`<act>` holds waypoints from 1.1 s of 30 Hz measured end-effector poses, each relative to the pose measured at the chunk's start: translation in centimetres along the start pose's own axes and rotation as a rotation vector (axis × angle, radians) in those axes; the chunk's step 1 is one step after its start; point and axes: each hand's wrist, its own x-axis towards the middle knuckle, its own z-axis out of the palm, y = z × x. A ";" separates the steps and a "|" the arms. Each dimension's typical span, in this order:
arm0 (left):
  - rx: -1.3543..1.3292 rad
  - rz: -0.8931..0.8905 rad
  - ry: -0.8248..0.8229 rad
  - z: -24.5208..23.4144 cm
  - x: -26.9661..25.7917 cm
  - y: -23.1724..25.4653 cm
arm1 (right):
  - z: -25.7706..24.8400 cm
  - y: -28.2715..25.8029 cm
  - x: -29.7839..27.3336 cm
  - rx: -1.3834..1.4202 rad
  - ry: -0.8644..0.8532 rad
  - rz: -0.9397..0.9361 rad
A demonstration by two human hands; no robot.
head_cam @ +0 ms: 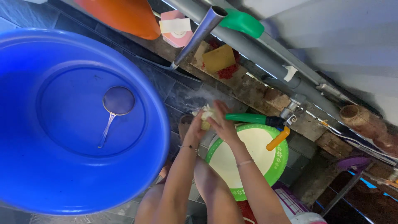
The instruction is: The person takes a napa cabbage from a refrigerator, tears pieces of cabbage and places them into black clay pots on the counter, washes cabbage pieces under a tap, and tears leafy green vegetables from a pink basket into the pots. They also handle a knife while cutting cabbage in a green bowl.
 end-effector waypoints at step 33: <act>0.524 0.604 -0.081 29.7 -47.1 -2.5 | -37.5 -30.2 -17.5 0.890 1.145 0.221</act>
